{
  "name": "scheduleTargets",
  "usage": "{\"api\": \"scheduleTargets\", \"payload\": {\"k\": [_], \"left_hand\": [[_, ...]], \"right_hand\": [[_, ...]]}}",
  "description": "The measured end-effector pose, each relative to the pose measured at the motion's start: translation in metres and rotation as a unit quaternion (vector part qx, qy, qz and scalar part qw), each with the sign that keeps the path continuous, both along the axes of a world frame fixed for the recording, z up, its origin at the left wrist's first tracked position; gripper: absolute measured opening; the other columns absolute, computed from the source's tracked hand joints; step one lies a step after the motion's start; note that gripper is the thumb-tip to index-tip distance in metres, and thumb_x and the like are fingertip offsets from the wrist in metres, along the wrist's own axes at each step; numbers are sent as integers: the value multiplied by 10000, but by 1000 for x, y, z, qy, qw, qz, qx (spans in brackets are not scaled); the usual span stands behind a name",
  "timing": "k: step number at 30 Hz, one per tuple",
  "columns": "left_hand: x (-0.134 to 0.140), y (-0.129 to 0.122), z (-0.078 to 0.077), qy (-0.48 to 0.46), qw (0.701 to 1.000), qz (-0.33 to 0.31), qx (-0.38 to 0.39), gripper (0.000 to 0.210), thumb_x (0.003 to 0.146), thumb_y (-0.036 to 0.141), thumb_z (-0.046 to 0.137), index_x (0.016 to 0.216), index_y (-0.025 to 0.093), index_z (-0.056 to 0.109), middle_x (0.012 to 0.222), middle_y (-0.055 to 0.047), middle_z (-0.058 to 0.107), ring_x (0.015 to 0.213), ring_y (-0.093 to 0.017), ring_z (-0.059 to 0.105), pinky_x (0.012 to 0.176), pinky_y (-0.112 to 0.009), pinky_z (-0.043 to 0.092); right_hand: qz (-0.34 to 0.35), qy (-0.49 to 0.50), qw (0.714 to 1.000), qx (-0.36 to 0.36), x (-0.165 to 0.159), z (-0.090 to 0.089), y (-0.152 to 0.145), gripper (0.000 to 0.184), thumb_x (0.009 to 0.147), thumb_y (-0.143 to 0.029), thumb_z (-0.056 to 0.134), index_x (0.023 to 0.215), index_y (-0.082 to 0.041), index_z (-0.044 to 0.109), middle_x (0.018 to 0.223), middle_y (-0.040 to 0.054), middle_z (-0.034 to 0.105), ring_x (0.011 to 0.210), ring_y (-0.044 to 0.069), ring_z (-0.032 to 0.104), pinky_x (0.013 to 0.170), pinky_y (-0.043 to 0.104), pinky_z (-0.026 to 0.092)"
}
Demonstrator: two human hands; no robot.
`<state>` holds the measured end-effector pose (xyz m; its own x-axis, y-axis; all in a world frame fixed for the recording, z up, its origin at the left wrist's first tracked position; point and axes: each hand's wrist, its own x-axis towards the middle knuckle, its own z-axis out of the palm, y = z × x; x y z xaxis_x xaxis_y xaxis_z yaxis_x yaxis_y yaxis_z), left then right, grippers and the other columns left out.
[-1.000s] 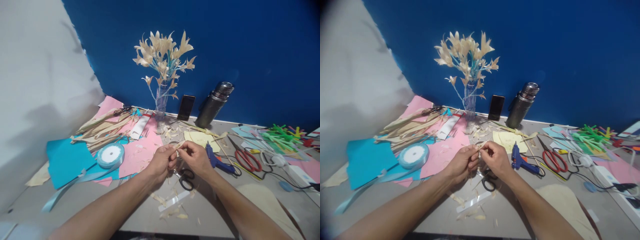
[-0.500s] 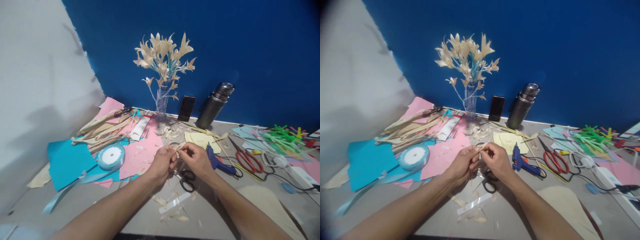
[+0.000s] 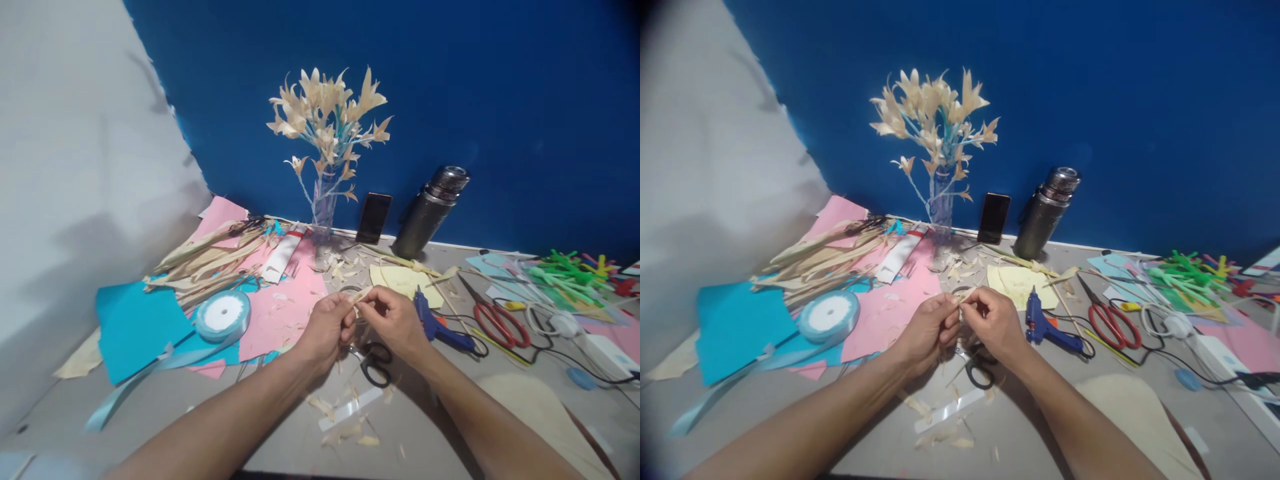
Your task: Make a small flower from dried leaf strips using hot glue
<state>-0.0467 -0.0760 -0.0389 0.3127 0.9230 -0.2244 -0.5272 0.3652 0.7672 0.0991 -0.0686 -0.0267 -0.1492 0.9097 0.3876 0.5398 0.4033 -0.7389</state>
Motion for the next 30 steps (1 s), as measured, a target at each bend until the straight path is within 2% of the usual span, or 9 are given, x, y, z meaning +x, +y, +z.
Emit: {"api": "scheduleTargets", "payload": {"k": [10, 19, 25, 30], "left_hand": [[-1, 0, 4, -36, 999, -15, -19, 317, 748, 336, 739, 734, 182, 463, 497, 92, 421, 356, -27, 286, 380, -174, 182], [1, -1, 2, -13, 1000, 11, -1, 350, 731, 375, 751, 723, 187, 456, 500, 92, 435, 350, -25, 297, 375, -170, 187], [5, -4, -4, 40, 998, 36, 41, 370, 803, 460, 678, 689, 197, 444, 421, 94, 392, 334, -38, 283, 369, -174, 196], [5, -9, -2, 88, 992, 76, 50, 333, 800, 453, 679, 756, 204, 461, 457, 90, 455, 331, -46, 318, 363, -174, 237]], "right_hand": [[11, -10, 1000, 5, 1, 1, 0, 120, 814, -198, 602, 701, -186, 640, 608, -37, 564, 535, 103, 472, 532, 220, 361], [7, -6, 1000, 12, 1, -1, 1, 131, 823, -211, 615, 696, -186, 637, 604, -37, 563, 535, 104, 473, 536, 218, 364], [-9, 9, 1000, 0, -2, -4, -1, 120, 808, -219, 618, 692, -190, 632, 599, -35, 576, 535, 111, 482, 533, 222, 371], [-26, 54, 997, -55, -6, -6, -5, 130, 805, -252, 624, 692, -189, 634, 566, -42, 558, 497, 105, 453, 490, 220, 354]]}}
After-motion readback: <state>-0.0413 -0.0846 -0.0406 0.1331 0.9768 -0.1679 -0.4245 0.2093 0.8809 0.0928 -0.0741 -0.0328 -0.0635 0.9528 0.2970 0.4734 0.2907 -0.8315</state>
